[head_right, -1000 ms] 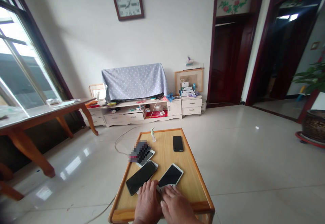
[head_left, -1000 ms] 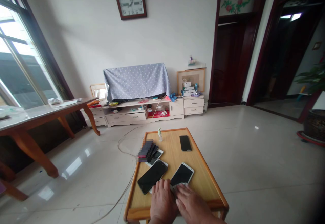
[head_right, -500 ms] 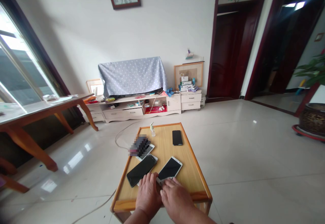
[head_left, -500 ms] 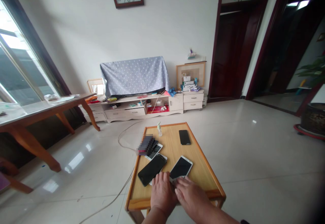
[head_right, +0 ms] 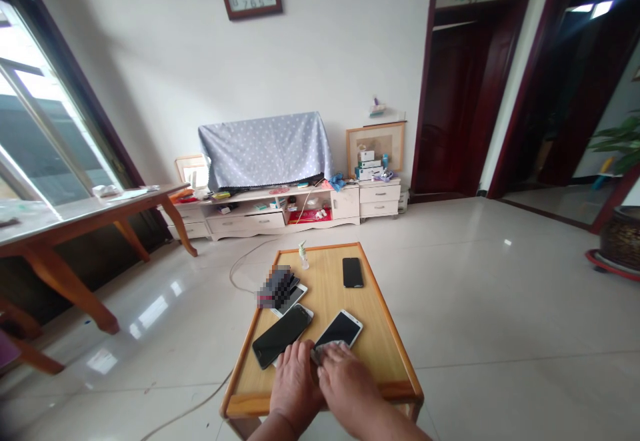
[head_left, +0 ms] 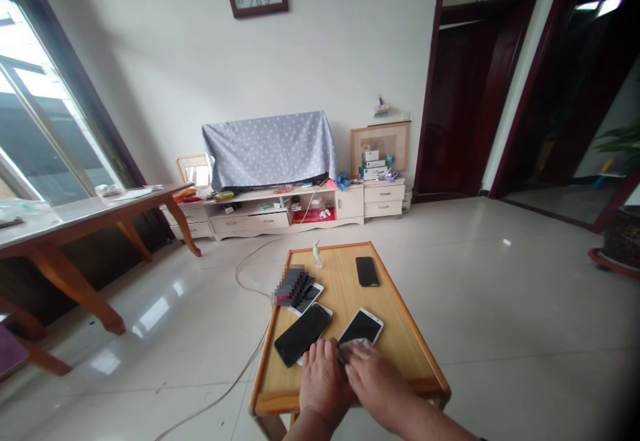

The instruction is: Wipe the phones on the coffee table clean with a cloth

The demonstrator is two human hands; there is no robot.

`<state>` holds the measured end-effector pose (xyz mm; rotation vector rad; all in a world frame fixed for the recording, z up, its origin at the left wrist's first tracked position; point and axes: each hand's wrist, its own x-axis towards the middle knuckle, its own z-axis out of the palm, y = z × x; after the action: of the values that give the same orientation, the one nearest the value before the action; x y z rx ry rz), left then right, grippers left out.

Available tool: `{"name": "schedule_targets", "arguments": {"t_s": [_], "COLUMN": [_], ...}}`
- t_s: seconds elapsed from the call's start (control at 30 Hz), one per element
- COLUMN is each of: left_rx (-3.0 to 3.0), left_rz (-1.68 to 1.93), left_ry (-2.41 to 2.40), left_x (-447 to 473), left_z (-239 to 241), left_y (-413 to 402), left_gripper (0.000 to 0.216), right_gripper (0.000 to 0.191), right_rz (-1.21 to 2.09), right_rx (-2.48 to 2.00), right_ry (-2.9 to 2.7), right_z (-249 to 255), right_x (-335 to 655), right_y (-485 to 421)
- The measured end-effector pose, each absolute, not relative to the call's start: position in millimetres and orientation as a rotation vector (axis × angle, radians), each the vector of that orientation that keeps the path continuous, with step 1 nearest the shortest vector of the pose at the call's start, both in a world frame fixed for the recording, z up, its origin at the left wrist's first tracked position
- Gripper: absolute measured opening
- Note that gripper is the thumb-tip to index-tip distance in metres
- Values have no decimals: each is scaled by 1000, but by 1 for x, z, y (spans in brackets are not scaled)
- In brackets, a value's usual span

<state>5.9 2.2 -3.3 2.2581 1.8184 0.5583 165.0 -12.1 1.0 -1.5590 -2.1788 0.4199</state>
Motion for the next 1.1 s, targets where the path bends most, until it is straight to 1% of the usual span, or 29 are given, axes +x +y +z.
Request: {"name": "schedule_targets", "arguments": {"t_s": [0.13,0.23,0.3,0.37,0.43,0.47,0.6,0.73,0.9,1.03,1.1], "left_rx": [2242,2229,2237,2248,2247,2244,2258,2261,2274,2275,2273], "left_rz": [579,583,578,569,557,558,608,633,628,682,713], "left_ry": [1843,1853,1832,1817,1807,1809,1833,1851,1825,1837,1859], "left_x": [10,10,8,6,4,5,9,9,4,7,10], "left_z": [4,2,-2,-6,-8,-7,-3,-9,-22,-21,-19], "left_y": [0,1,2,4,5,4,2,3,7,6,5], "left_gripper": [58,60,56,44,40,42,60,64,51,67,68], "right_gripper": [55,56,52,48,47,47,53,52,50,51,54], "right_rz": [337,315,335,377,400,398,337,335,414,381,355], "right_rx": [-1774,-1796,-1724,-1590,-1525,-1538,-1727,-1739,-1490,-1633,-1715], "right_ry": [-2031,-2022,-2087,-2176,-2209,-2196,-2053,-2060,-2228,-2115,-2044], "right_z": [5,4,1,-1,-1,-1,2,0,-6,-4,-4], "right_x": [203,200,180,160,153,156,192,189,152,177,192], "right_y": [24,24,10,-3,-4,0,33,27,-1,28,44]}}
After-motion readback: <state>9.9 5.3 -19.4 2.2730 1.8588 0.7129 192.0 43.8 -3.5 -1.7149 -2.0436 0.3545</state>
